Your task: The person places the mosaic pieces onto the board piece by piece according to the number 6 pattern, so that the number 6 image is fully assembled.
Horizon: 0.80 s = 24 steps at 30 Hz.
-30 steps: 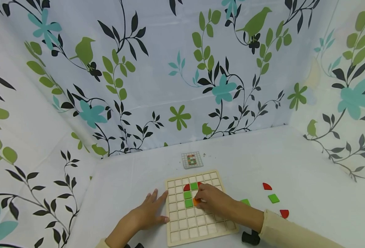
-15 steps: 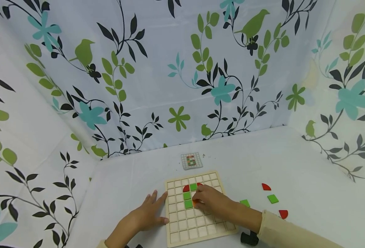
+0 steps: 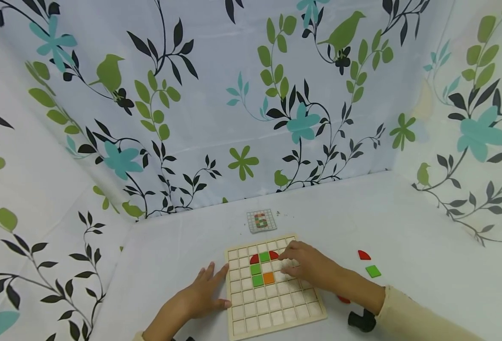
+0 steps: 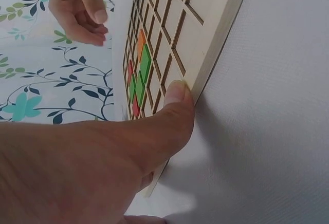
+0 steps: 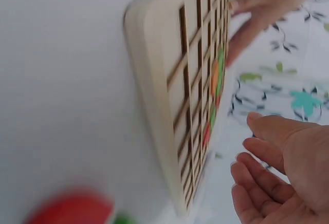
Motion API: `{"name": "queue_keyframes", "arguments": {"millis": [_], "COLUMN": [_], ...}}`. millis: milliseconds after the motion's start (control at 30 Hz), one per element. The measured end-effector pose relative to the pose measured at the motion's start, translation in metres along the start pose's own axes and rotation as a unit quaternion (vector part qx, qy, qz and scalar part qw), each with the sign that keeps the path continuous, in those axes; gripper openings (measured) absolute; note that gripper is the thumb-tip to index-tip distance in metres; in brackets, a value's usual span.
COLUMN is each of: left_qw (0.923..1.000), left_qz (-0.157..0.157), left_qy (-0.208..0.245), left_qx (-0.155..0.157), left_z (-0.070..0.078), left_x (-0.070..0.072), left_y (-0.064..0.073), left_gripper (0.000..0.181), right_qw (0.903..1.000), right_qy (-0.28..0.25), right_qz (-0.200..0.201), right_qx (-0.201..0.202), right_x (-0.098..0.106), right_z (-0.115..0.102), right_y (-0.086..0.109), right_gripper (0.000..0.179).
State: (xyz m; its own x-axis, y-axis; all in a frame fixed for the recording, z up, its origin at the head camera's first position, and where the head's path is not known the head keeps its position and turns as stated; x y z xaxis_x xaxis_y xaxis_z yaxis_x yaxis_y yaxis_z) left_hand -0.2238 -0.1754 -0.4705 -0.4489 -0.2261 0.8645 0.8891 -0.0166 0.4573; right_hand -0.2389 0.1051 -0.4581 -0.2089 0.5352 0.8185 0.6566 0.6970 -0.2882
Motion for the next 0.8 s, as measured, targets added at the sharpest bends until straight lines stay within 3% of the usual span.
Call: {"name": "queue_keyframes", "arguments": {"millis": [167,400,600,800], "left_qw": [1.0,0.9999,0.9999,1.0], "left_qz": [0.005,0.011,0.008,0.004], "left_qy": [-0.001,0.002,-0.006,-0.008], "left_qx": [-0.003,-0.009,-0.002,0.002], "left_z": [-0.001,-0.002,0.001,0.003], "left_x": [-0.001,-0.002,-0.001,0.0], "left_y": [0.0,0.0,0.0,0.001], "left_gripper": [0.097,0.097,0.097,0.096], "right_qw": [0.9985,0.99,0.9845,0.9847], "right_qy": [0.001,0.025,0.007,-0.016], "right_qz": [0.045,0.102,0.097,0.068], "right_qx": [-0.03,-0.094,-0.146,-0.16], "right_x": [0.037,0.078,0.095,0.096], "right_z": [0.024,0.067,0.094,0.104], "right_y": [0.028,0.086,0.13,0.15], "right_gripper": [0.027,0.027,0.034,0.041]}}
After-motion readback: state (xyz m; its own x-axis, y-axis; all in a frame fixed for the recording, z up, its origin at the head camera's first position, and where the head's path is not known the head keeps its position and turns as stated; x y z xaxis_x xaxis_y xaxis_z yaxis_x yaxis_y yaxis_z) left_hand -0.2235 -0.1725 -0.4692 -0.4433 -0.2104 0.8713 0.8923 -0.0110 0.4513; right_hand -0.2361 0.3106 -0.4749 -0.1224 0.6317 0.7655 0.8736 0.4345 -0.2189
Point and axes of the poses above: each hand's wrist, its own y-axis away from the middle knuckle, its own x-axis out of the back of the hand, z = x × y, the point moved 6 cm from there along -y, towards the middle knuckle, and after that the axes turned 15 degrees about x, right-handed, at the moved point
